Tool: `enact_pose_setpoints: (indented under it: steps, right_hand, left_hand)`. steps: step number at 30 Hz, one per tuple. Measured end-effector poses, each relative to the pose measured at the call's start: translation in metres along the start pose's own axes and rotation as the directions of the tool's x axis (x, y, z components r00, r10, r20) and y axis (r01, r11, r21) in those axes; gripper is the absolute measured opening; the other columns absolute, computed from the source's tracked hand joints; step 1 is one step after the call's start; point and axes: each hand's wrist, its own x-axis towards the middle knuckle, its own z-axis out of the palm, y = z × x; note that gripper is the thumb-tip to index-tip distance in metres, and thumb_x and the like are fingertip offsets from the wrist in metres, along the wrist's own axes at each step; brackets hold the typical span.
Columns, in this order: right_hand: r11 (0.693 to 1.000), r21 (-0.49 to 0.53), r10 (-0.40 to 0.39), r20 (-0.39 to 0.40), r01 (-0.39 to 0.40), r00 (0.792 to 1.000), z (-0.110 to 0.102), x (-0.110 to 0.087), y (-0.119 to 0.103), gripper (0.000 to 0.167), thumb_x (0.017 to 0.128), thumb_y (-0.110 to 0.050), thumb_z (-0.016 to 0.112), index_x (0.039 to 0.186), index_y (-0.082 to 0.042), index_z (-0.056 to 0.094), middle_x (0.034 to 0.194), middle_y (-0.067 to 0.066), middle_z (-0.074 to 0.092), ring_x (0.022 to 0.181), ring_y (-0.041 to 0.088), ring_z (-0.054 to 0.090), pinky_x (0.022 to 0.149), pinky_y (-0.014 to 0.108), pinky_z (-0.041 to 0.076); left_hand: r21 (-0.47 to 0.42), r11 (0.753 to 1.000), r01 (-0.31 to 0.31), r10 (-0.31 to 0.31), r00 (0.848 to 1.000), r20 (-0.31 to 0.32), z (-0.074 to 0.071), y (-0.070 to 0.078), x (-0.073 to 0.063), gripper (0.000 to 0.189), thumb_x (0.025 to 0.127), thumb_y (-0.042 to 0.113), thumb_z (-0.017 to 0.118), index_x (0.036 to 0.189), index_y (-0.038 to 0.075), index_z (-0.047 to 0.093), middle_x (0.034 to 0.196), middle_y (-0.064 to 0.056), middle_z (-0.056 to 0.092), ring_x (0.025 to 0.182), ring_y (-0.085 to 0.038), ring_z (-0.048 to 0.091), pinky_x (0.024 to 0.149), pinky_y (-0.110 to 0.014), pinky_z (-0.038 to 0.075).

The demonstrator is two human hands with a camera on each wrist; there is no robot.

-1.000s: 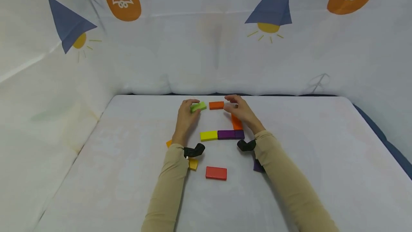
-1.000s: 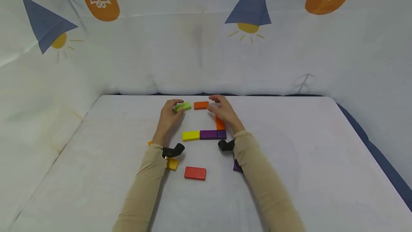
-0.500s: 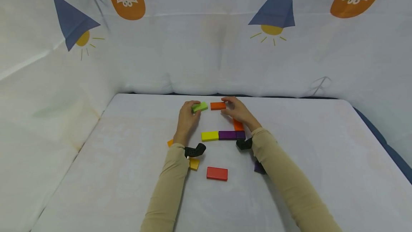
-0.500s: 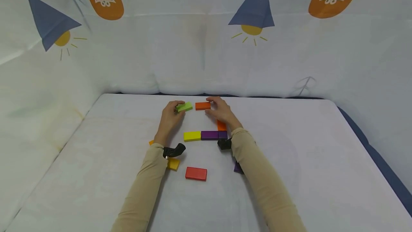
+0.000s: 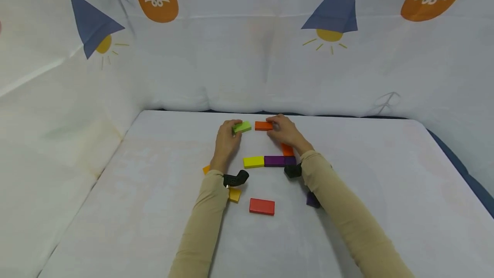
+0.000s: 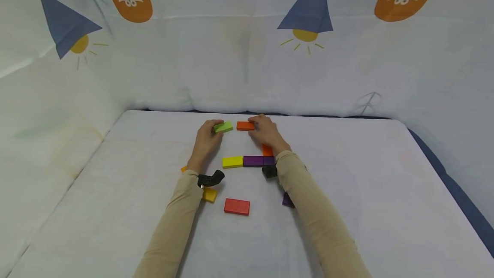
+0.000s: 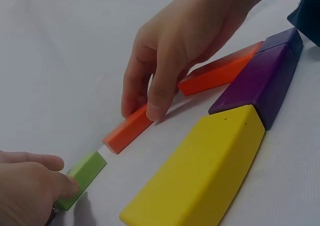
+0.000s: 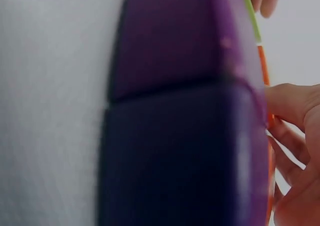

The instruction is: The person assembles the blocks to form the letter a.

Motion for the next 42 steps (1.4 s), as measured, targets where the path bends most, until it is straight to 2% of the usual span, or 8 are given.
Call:
enact_pose_setpoints:
  steps: [6, 14, 23, 36, 42]
  right_hand:
    - [0.996, -0.089, 0.005, 0.002, -0.004, 1.000, -0.006, 0.002, -0.001, 0.044, 0.090, -0.022, 0.062, 0.132, -0.009, 0.054, 0.123, 0.014, 0.051, 0.112, 0.029, 0.047, 0.100, 0.046, 0.039]
    - [0.999, -0.025, 0.021, 0.004, -0.021, 1.000, -0.007, 0.001, 0.007, 0.042, 0.089, -0.019, 0.063, 0.129, -0.008, 0.056, 0.117, 0.013, 0.052, 0.105, 0.026, 0.047, 0.095, 0.042, 0.040]
    - [1.000, 0.019, 0.006, 0.016, -0.006, 1.000, -0.006, -0.005, 0.005, 0.040, 0.089, -0.020, 0.064, 0.127, -0.009, 0.057, 0.121, 0.011, 0.053, 0.109, 0.027, 0.047, 0.098, 0.043, 0.041]
    - [0.999, 0.041, 0.005, 0.037, -0.007, 0.999, -0.008, -0.016, 0.001, 0.040, 0.089, -0.018, 0.063, 0.127, -0.008, 0.056, 0.125, 0.013, 0.052, 0.111, 0.030, 0.049, 0.099, 0.045, 0.043]
    - [0.999, 0.039, -0.009, 0.046, 0.007, 0.999, -0.009, -0.017, 0.003, 0.040, 0.089, -0.018, 0.064, 0.127, -0.007, 0.056, 0.127, 0.013, 0.052, 0.113, 0.030, 0.049, 0.100, 0.045, 0.042]
  left_hand:
    - [0.009, 1.000, -0.002, 0.002, 1.000, 0.011, 0.006, 0.002, 0.002, 0.035, 0.091, 0.007, 0.058, 0.126, 0.008, 0.058, 0.127, -0.012, 0.057, 0.115, -0.027, 0.053, 0.102, -0.038, 0.041]
    - [0.030, 1.000, -0.002, 0.002, 1.000, 0.015, 0.005, 0.003, 0.001, 0.035, 0.091, 0.008, 0.058, 0.127, 0.006, 0.058, 0.127, -0.014, 0.058, 0.116, -0.029, 0.053, 0.101, -0.040, 0.042]
    - [0.055, 0.998, 0.022, -0.024, 0.999, 0.028, 0.003, 0.000, 0.001, 0.035, 0.092, 0.011, 0.058, 0.126, 0.008, 0.059, 0.127, -0.013, 0.056, 0.116, -0.028, 0.052, 0.100, -0.039, 0.043]
    - [0.052, 0.999, -0.006, 0.006, 1.000, 0.007, 0.001, 0.001, 0.000, 0.033, 0.091, 0.008, 0.059, 0.123, 0.007, 0.061, 0.125, -0.015, 0.058, 0.113, -0.030, 0.054, 0.098, -0.041, 0.043]
    - [0.079, 0.997, 0.022, -0.023, 1.000, 0.009, -0.001, 0.003, 0.000, 0.032, 0.090, 0.008, 0.059, 0.122, 0.009, 0.062, 0.124, -0.012, 0.058, 0.112, -0.027, 0.053, 0.098, -0.040, 0.044]
